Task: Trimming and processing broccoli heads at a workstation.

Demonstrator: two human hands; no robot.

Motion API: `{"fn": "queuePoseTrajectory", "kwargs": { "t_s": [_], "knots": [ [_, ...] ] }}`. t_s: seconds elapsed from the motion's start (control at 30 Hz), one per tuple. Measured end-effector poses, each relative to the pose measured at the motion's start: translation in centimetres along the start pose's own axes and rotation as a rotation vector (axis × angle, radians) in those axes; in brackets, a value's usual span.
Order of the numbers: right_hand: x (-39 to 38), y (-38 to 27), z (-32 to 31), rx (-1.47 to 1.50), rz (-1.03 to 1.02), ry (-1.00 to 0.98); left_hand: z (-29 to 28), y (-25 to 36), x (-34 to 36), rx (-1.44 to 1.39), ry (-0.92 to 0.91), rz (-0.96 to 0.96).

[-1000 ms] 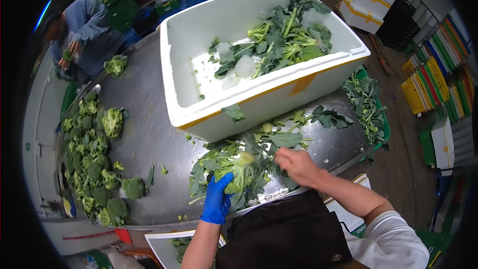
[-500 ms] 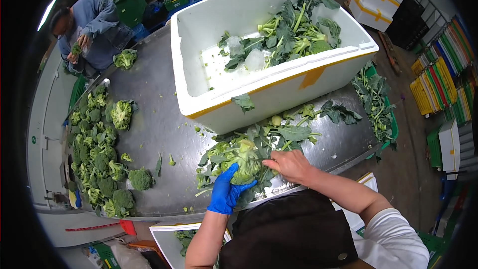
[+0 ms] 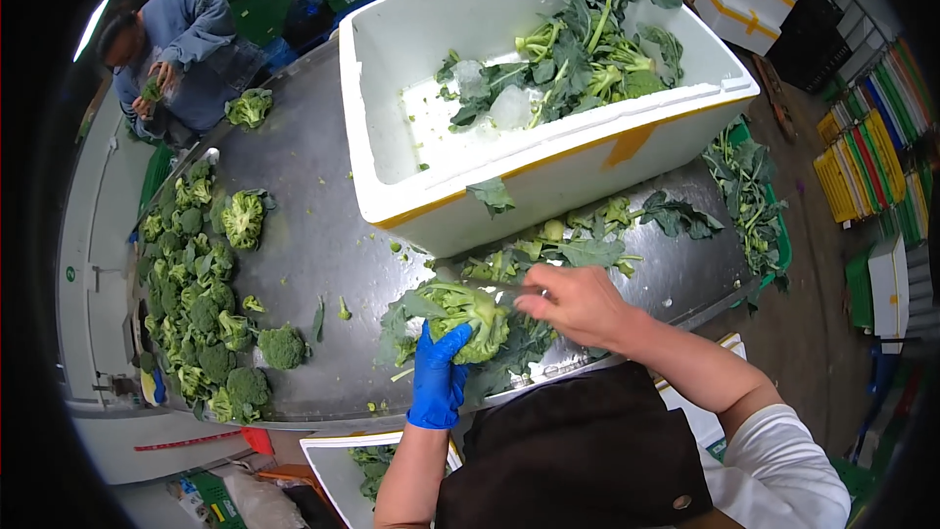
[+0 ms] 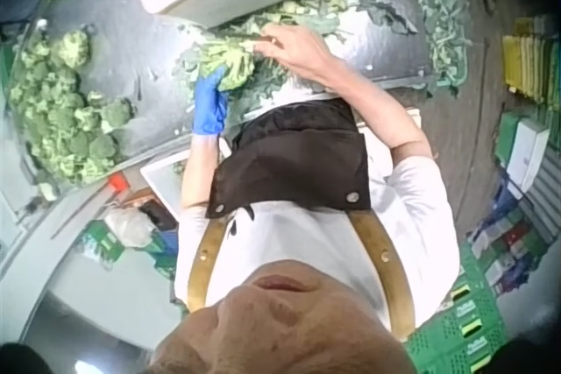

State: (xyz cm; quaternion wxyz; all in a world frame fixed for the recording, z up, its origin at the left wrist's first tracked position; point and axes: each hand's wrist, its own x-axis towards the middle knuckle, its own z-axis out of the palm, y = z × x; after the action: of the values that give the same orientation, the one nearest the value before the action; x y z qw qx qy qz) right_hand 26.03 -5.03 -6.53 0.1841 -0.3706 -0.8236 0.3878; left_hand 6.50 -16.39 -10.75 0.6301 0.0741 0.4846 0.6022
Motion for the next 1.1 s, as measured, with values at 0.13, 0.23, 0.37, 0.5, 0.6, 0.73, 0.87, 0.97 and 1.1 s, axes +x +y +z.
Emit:
{"fn": "queuePoseTrajectory", "kwargs": {
  "t_s": [0.13, 0.23, 0.37, 0.5, 0.6, 0.73, 0.87, 0.97, 1.1],
  "knots": [
    [0.1, 3.0, 2.3, -0.318, -0.306, 0.091, 0.1, 0.0, -0.4, -0.084, -0.018, -0.08],
    [-0.7, 6.2, 2.9, -0.385, -0.173, 0.042, -1.7, 0.3, -1.0, -0.218, -0.046, -0.202],
    [-0.6, 3.6, 3.9, -0.056, 0.141, -0.088, -2.1, -0.2, -0.5, -0.179, 0.011, -0.19],
    [1.2, 0.2, 4.2, 0.335, 0.036, -0.054, -1.8, -0.2, -0.2, -0.181, -0.009, -0.182],
    [1.5, 1.0, 4.1, 0.249, -0.135, -0.151, -2.6, 0.4, 0.0, -0.135, -0.022, -0.12],
    [1.3, 1.9, 4.0, 0.384, 0.088, -0.22, -0.9, 2.0, -0.8, 0.219, 0.069, 0.143],
    [1.4, 0.6, 6.1, 0.52, 0.184, -0.078, -2.8, 2.3, -0.4, 0.11, 0.076, 0.108],
    [2.0, -1.4, 6.4, 0.475, 0.029, -0.052, -4.7, 2.0, -0.4, -0.248, 0.017, -0.156],
    [3.2, -2.0, 6.6, 0.26, 0.001, -0.223, -6.1, 1.6, -0.7, -0.363, -0.042, -0.233]
  ]
}}
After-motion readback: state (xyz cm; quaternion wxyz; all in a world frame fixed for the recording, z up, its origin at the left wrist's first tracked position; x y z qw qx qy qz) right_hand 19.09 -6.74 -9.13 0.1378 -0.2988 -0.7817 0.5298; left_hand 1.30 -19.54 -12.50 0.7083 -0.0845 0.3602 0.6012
